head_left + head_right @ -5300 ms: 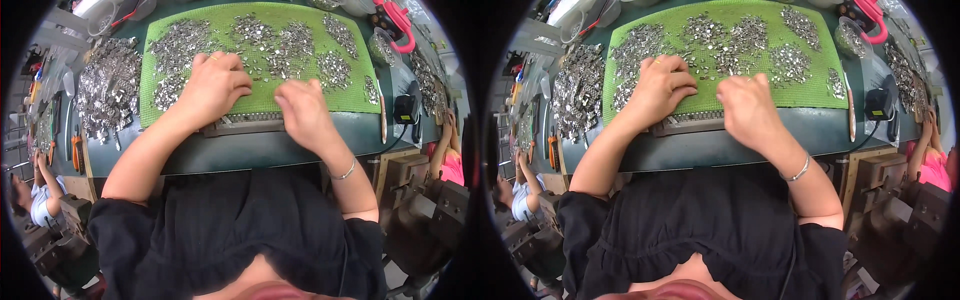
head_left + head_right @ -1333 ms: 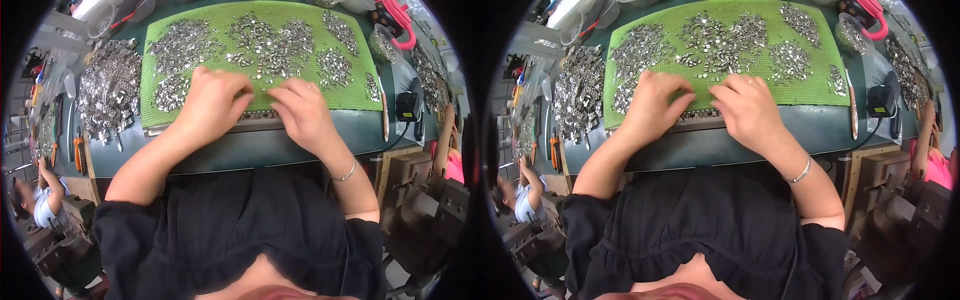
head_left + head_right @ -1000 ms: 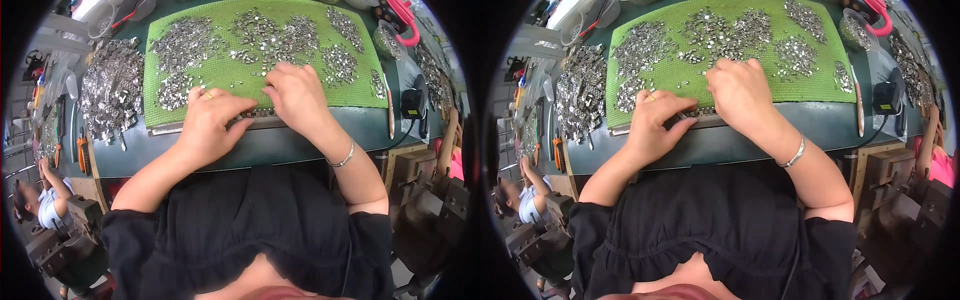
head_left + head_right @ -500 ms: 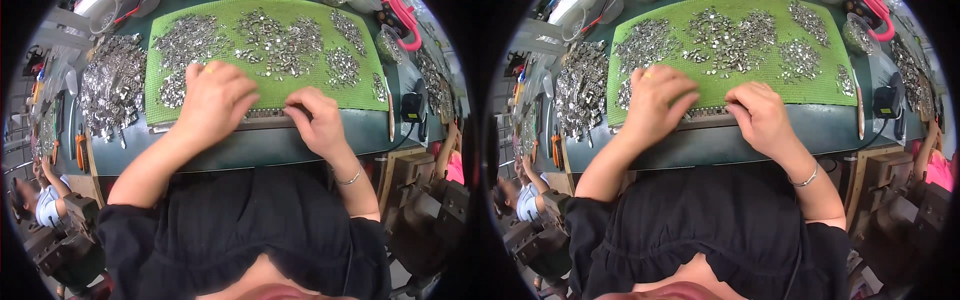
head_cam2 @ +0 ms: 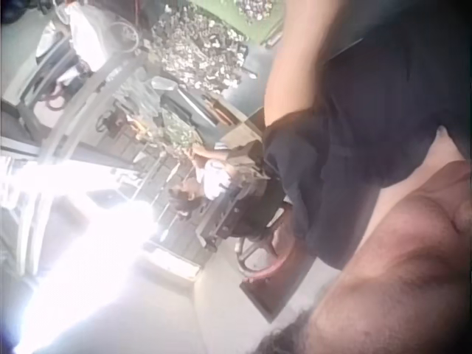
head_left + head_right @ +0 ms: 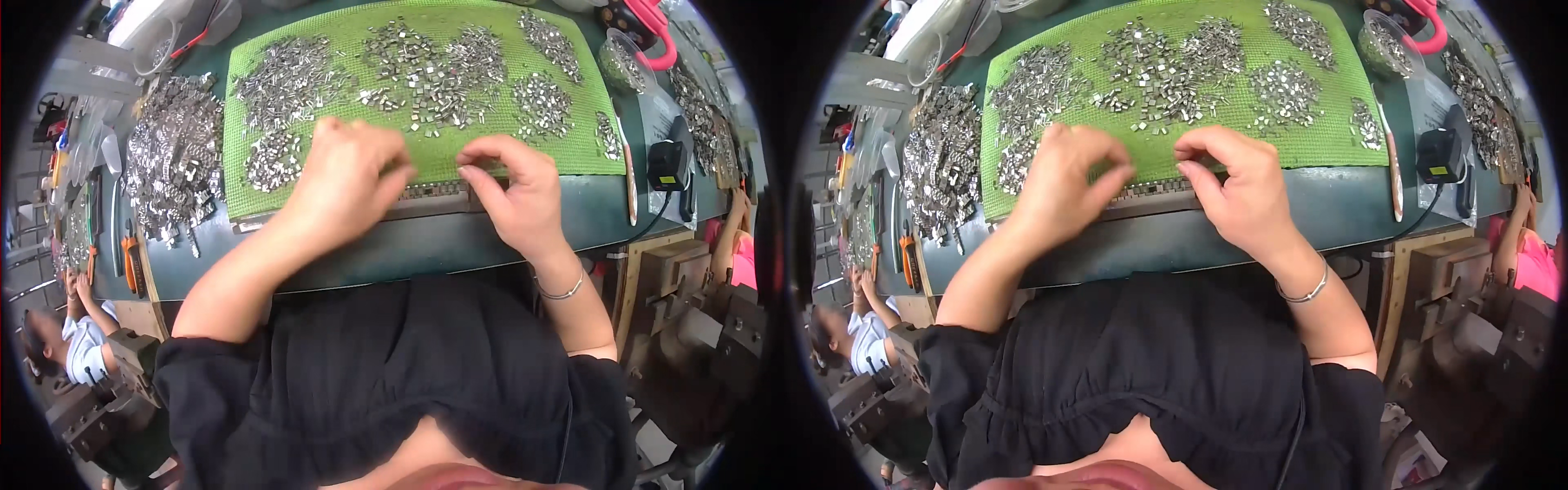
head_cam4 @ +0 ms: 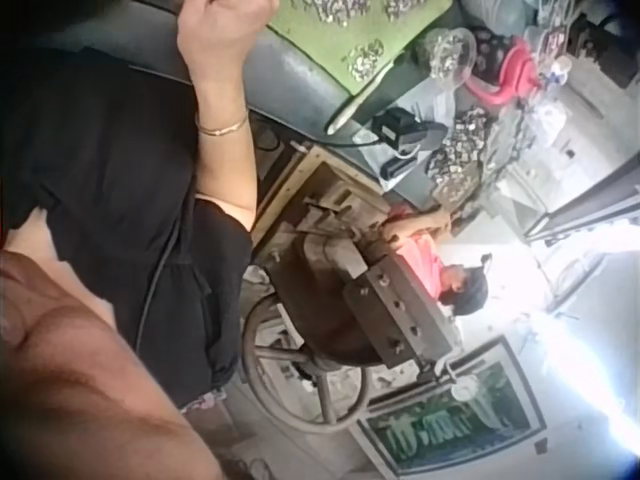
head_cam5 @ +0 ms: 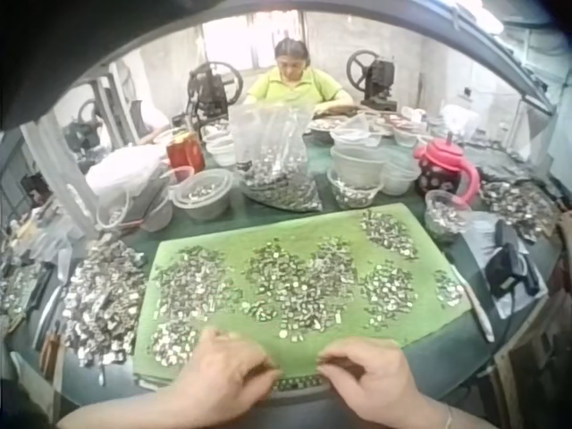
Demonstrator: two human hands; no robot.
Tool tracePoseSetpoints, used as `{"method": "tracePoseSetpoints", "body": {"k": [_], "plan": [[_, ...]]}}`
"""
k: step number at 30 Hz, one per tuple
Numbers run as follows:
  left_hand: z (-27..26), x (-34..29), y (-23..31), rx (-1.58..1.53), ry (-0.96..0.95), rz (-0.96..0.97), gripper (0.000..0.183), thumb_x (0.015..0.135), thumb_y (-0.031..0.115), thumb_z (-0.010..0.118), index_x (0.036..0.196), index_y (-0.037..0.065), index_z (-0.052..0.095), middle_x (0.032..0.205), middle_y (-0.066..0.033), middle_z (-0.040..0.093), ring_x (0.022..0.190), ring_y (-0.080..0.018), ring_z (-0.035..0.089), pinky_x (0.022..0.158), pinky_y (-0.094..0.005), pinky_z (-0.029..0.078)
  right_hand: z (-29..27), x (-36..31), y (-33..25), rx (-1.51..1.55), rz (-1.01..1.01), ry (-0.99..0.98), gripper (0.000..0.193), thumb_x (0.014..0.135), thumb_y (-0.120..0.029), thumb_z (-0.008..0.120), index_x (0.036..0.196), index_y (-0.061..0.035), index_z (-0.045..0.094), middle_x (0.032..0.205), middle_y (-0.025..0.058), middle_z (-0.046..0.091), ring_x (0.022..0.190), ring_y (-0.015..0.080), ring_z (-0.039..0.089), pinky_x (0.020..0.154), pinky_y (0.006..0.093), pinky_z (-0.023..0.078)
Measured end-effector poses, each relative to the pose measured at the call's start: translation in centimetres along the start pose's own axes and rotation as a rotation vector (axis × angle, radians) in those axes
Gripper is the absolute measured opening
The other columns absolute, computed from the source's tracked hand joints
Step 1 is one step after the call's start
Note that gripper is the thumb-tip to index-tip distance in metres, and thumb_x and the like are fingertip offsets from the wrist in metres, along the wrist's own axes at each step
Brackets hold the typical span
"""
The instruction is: The person places small metal pieces into a metal fixture by hand, then inserts the fixture into a manual press machine and turns the wheel to press them.
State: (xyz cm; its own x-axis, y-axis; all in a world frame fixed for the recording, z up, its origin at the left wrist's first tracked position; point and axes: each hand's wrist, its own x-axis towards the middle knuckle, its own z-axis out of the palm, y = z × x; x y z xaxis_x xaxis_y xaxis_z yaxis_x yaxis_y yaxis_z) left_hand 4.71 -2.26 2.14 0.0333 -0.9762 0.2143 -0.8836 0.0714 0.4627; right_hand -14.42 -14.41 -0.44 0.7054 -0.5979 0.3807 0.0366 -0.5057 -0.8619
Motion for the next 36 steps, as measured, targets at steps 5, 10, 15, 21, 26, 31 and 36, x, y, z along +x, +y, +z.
{"method": "tracePoseSetpoints", "body": {"k": [5, 10, 15, 21, 26, 31, 36], "plan": [[1.3, -1.7, 1.5, -0.093, 0.082, -0.031, 0.031, 0.074, 0.012, 0.079, 0.103, 0.013, 0.069, 0.082, 0.0016, 0.070, 0.083, -0.0214, 0.063, 0.083, -0.0403, 0.035, 0.9, -0.6, -0.4, -0.019, -0.028, -0.028, 0.034, 0.077, 0.012, 0.067, 0.110, 0.0003, 0.064, 0.104, 0.0152, 0.068, 0.081, 0.0229, 0.072, 0.072, 0.0315, 0.056], [0.9, -1.3, 1.5, -0.028, 0.104, -0.009, 0.025, 0.076, 0.015, 0.078, 0.100, 0.013, 0.070, 0.084, 0.0005, 0.070, 0.086, -0.0221, 0.063, 0.085, -0.0433, 0.035, 1.3, -1.3, -0.4, -0.016, 0.016, -0.043, 0.041, 0.077, 0.013, 0.066, 0.116, 0.0000, 0.062, 0.108, 0.0168, 0.067, 0.086, 0.0249, 0.073, 0.073, 0.0332, 0.057], [0.9, 1.5, -1.0, 0.258, 0.188, 0.009, 0.008, 0.080, 0.020, 0.075, 0.085, 0.013, 0.075, 0.088, -0.0008, 0.064, 0.093, -0.0236, 0.059, 0.087, -0.0443, 0.035, 0.8, -1.9, 0.1, -0.020, -0.074, -0.097, 0.038, 0.078, 0.012, 0.065, 0.115, 0.0016, 0.062, 0.108, 0.0176, 0.067, 0.090, 0.0300, 0.071, 0.075, 0.0354, 0.056], [1.3, 3.2, -2.5, 0.264, 0.129, 0.056, 0.009, 0.082, 0.018, 0.073, 0.084, 0.010, 0.072, 0.089, -0.0033, 0.065, 0.094, -0.0249, 0.059, 0.086, -0.0439, 0.036, 0.7, -2.0, 0.0, -0.188, -0.169, -0.092, 0.020, 0.080, 0.008, 0.065, 0.100, 0.0034, 0.067, 0.105, 0.0168, 0.068, 0.093, 0.0306, 0.067, 0.078, 0.0363, 0.054], [0.2, 1.4, -0.2, 0.022, 0.073, 0.061, 0.009, 0.081, 0.011, 0.073, 0.081, 0.008, 0.065, 0.084, -0.0054, 0.069, 0.083, -0.0269, 0.063, 0.083, -0.0395, 0.041, 1.3, -1.5, 0.1, -0.280, -0.214, -0.079, 0.013, 0.078, 0.005, 0.070, 0.091, 0.0023, 0.067, 0.093, 0.0139, 0.064, 0.084, 0.0310, 0.063, 0.073, 0.0374, 0.051], [1.1, -0.7, 1.6, -0.135, 0.088, -0.005, 0.020, 0.077, 0.010, 0.078, 0.094, 0.010, 0.067, 0.079, -0.0034, 0.070, 0.078, -0.0231, 0.066, 0.082, -0.0390, 0.041, 1.0, -0.2, -0.5, -0.262, -0.100, -0.152, 0.009, 0.076, -0.001, 0.072, 0.083, -0.0006, 0.066, 0.084, 0.0115, 0.060, 0.080, 0.0333, 0.058, 0.075, 0.0416, 0.047], [1.9, -1.6, 1.7, -0.017, 0.143, 0.075, 0.030, 0.075, 0.014, 0.080, 0.102, 0.011, 0.068, 0.084, -0.0016, 0.069, 0.081, -0.0213, 0.065, 0.084, -0.0434, 0.038, 0.1, 0.5, -0.4, -0.193, -0.019, -0.297, 0.009, 0.075, 0.001, 0.072, 0.083, -0.0001, 0.067, 0.081, 0.0120, 0.061, 0.079, 0.0314, 0.060, 0.071, 0.0397, 0.047]]}}
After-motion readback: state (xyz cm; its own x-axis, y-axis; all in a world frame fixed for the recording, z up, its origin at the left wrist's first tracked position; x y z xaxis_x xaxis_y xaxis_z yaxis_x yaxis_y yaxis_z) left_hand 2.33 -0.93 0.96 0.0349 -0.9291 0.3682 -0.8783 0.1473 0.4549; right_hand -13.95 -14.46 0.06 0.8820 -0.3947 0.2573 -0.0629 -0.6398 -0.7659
